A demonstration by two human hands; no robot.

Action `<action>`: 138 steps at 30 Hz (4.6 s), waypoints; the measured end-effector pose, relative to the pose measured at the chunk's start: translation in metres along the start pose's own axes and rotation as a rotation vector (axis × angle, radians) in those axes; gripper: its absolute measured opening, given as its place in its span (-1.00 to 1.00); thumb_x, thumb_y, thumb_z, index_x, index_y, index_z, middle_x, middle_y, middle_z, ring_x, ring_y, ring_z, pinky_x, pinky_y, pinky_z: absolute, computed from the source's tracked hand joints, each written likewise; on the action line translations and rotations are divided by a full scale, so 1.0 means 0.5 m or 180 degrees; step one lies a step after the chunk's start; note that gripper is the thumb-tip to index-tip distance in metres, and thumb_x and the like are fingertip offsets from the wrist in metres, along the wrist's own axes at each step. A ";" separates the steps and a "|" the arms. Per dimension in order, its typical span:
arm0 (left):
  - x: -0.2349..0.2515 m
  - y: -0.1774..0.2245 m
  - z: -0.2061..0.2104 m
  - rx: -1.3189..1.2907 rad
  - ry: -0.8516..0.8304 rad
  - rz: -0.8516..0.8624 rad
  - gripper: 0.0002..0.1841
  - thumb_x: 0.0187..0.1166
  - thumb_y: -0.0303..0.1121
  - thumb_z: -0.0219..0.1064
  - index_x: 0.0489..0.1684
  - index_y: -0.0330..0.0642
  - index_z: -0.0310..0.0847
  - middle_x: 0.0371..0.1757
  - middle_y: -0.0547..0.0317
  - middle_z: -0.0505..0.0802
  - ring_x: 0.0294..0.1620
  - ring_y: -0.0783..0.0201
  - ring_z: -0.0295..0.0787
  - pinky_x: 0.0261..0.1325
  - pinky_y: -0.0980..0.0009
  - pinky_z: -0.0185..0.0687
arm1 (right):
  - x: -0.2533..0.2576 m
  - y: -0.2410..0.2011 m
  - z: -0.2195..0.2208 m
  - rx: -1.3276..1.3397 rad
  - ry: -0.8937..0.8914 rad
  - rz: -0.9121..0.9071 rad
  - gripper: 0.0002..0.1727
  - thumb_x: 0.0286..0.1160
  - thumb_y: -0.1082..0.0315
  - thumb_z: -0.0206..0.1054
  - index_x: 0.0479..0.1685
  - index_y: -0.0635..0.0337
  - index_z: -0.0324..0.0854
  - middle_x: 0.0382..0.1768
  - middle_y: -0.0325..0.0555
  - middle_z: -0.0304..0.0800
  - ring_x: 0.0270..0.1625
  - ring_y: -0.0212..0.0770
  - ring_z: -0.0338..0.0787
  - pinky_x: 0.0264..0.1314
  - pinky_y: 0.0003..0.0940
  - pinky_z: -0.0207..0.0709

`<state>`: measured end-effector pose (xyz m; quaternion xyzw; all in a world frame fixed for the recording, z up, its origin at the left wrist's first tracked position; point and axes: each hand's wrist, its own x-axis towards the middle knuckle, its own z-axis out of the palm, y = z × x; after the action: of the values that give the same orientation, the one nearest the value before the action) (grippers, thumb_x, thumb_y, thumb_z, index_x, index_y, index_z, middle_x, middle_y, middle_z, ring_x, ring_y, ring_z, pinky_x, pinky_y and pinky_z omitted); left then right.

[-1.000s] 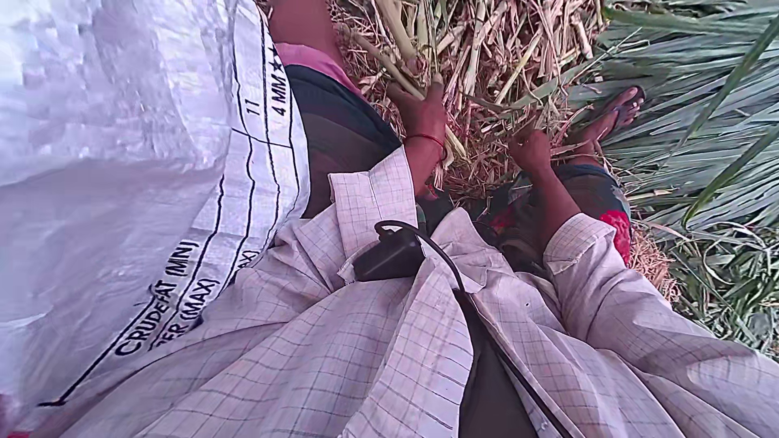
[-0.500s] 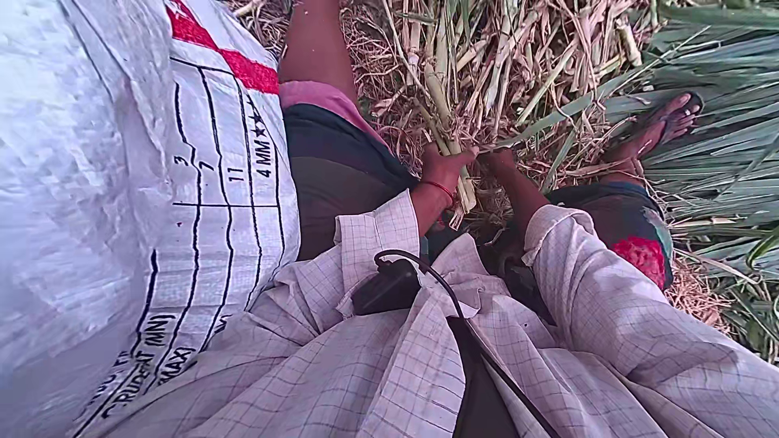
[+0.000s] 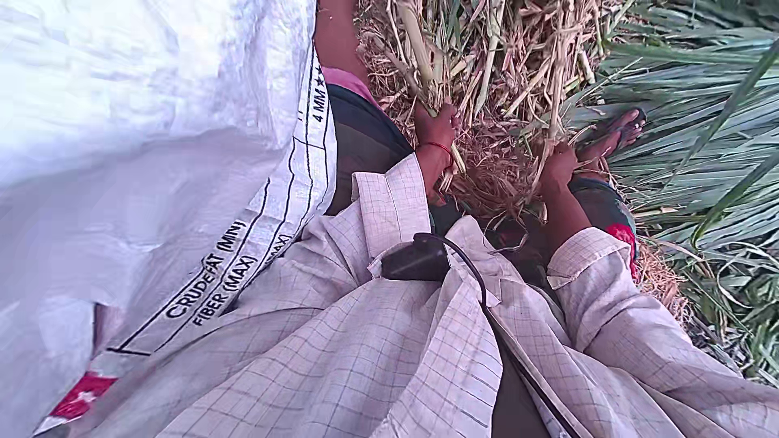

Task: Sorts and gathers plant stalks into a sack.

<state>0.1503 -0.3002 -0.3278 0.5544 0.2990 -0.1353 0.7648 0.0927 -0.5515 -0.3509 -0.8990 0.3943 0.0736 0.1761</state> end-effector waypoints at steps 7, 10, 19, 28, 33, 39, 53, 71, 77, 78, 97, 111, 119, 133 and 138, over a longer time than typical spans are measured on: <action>-0.030 0.010 -0.022 0.0491 -0.0614 0.0327 -0.27 0.62 -0.20 0.46 0.72 -0.20 0.17 -0.11 0.00 0.69 -0.47 0.30 0.63 -0.41 0.42 0.66 | -0.065 0.087 -0.087 0.2174 0.1392 -0.0486 -0.63 0.78 0.14 0.16 0.13 0.32 0.60 -0.27 -0.10 0.73 -0.25 -0.29 0.74 -0.06 -0.26 0.67; -0.039 0.014 -0.025 0.0588 -0.0814 0.0799 -0.14 0.44 -0.14 0.62 0.70 -0.23 0.22 0.07 -0.09 0.71 -0.41 0.32 0.67 -0.35 0.42 0.70 | -0.091 0.053 -0.139 0.2887 0.1714 -0.1453 -0.53 0.96 0.14 -0.18 -0.18 0.19 0.57 -0.59 -0.30 0.53 -0.55 -0.37 0.60 -0.39 -0.33 0.62; -0.068 0.025 -0.032 0.0796 -0.1433 0.0258 -0.35 0.84 -0.23 0.17 0.80 -0.22 -0.07 -0.03 -0.03 0.90 -0.14 0.16 0.93 -0.06 0.28 0.86 | -0.133 -0.184 -0.117 0.3352 -0.0786 -0.0757 -0.64 0.96 0.10 -0.13 0.01 0.14 0.48 -0.60 -0.31 0.53 -0.63 -0.35 0.58 -0.48 -0.40 0.62; -0.052 0.044 -0.038 0.0384 -0.0906 0.0178 -0.27 0.52 -0.49 0.44 0.67 -0.27 0.07 0.15 -0.18 0.71 -0.16 0.11 0.86 -0.13 0.21 0.88 | -0.051 -0.297 0.032 0.2606 -0.1896 -0.1526 -0.14 0.87 -0.15 -0.65 0.59 0.14 0.47 0.33 0.01 0.77 0.34 -0.11 0.75 0.24 -0.08 0.65; 0.000 0.073 -0.060 0.0444 0.0006 0.1243 -0.18 0.60 -0.46 0.36 0.75 -0.34 -0.19 0.15 -0.14 0.67 -0.19 0.20 0.83 -0.13 0.27 0.88 | 0.104 -0.195 0.177 0.2112 -0.1488 -0.0131 -0.53 0.87 0.09 -0.06 0.33 0.22 0.61 -0.03 0.00 0.88 -0.14 -0.16 0.88 -0.12 -0.20 0.75; -0.010 0.068 -0.047 0.0625 0.0021 0.1585 -0.28 0.60 -0.43 0.38 0.66 -0.38 -0.01 0.14 -0.09 0.76 -0.04 0.21 0.84 0.03 0.28 0.85 | 0.172 -0.197 0.318 0.0380 -0.1345 -0.0457 -0.53 0.52 0.16 0.37 0.35 0.19 0.68 0.29 0.26 0.75 0.37 0.21 0.73 0.39 0.22 0.57; -0.003 0.052 -0.042 0.0218 0.0056 0.1011 -0.33 0.65 -0.43 0.35 0.64 -0.31 0.00 0.00 -0.05 0.76 -0.23 0.22 0.83 -0.16 0.32 0.84 | 0.139 -0.193 0.253 0.2507 -0.2743 0.0535 -0.76 0.60 0.23 0.34 0.10 0.12 0.57 -0.26 -0.16 0.74 -0.27 -0.28 0.76 -0.22 -0.28 0.72; -0.002 0.056 -0.068 0.0879 0.0293 0.1007 -0.12 0.59 -0.17 0.46 0.76 -0.33 -0.08 0.28 -0.22 0.64 -0.06 0.15 0.80 0.01 0.27 0.81 | -0.186 -0.034 -0.253 0.3376 -0.2029 -0.1817 -0.79 0.49 0.40 0.07 -0.34 -0.16 0.55 -0.49 -0.51 0.72 -0.46 -0.56 0.69 -0.39 -0.59 0.63; -0.021 0.051 -0.056 0.0887 -0.0193 0.0889 -0.02 0.50 -0.11 0.55 0.76 -0.36 -0.09 0.25 -0.25 0.66 -0.18 0.16 0.81 -0.10 0.25 0.82 | -0.188 0.075 -0.314 0.1382 -0.0319 -0.1210 -0.57 0.84 0.14 -0.04 0.31 0.30 0.51 -0.10 -0.15 0.66 -0.08 -0.42 0.66 0.08 -0.33 0.59; -0.031 0.050 -0.056 0.0891 -0.0352 0.0797 -0.03 0.49 -0.09 0.57 0.73 -0.34 -0.06 0.17 -0.21 0.69 -0.26 0.18 0.80 -0.17 0.27 0.81 | -0.179 0.090 -0.295 0.1107 -0.0194 -0.1206 -0.55 0.83 0.16 -0.04 0.24 0.39 0.56 -0.14 -0.04 0.67 -0.13 -0.34 0.65 0.04 -0.25 0.58; -0.081 -0.023 -0.060 0.0909 -0.1586 0.0460 0.00 0.37 -0.43 0.61 0.81 -0.33 -0.06 0.67 -0.26 0.44 0.64 0.03 0.45 0.66 0.11 0.42 | -0.352 -0.061 -0.032 -0.0109 -0.1240 -0.2251 -0.35 0.82 0.03 0.01 0.67 0.36 0.22 -0.14 0.26 0.80 -0.05 0.24 0.86 0.05 0.28 0.67; -0.078 0.052 -0.076 0.1843 -0.0389 0.1408 0.14 0.24 -0.35 0.63 0.82 -0.47 -0.18 0.67 -0.35 0.43 0.69 0.01 0.40 0.72 0.17 0.31 | -0.367 -0.088 -0.004 -0.0588 -0.0983 -0.2774 -0.20 0.82 -0.23 -0.14 0.87 0.12 0.07 0.08 0.22 0.79 -0.12 0.24 0.86 -0.12 0.23 0.70; -0.045 0.140 -0.126 0.2160 0.0408 0.2169 0.09 0.32 -0.27 0.52 0.81 -0.54 -0.19 0.61 -0.28 0.54 0.58 0.19 0.56 0.63 0.38 0.39 | -0.189 -0.011 0.049 -0.0424 -0.1689 -0.2369 -0.51 0.81 0.10 0.05 0.52 0.16 0.55 -0.16 0.19 0.84 -0.11 0.21 0.84 0.07 0.28 0.64; 0.007 0.090 -0.109 0.0872 0.0119 0.1038 0.18 0.07 -0.48 0.68 0.80 -0.37 -0.13 0.64 -0.18 0.42 0.62 0.25 0.43 0.60 0.45 0.44 | 0.139 -0.140 0.278 -0.0822 -0.1536 -0.1247 -0.57 0.59 0.21 0.28 0.29 0.33 0.64 0.30 0.40 0.71 0.43 0.39 0.67 0.37 0.45 0.48; 0.035 0.090 -0.089 0.0959 0.0233 0.1132 0.17 0.05 -0.39 0.76 0.75 -0.38 -0.04 0.56 -0.16 0.51 0.56 0.27 0.50 0.57 0.44 0.48 | 0.042 -0.120 0.362 -0.1510 -0.2067 -0.1855 -0.48 0.65 0.02 0.25 0.47 0.12 0.58 0.32 0.34 0.72 0.44 0.42 0.65 0.38 0.60 0.37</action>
<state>0.1745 -0.2411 -0.3128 0.7107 0.2006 -0.0214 0.6739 0.1523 -0.4603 -0.5090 -0.9177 0.0237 0.3852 0.0937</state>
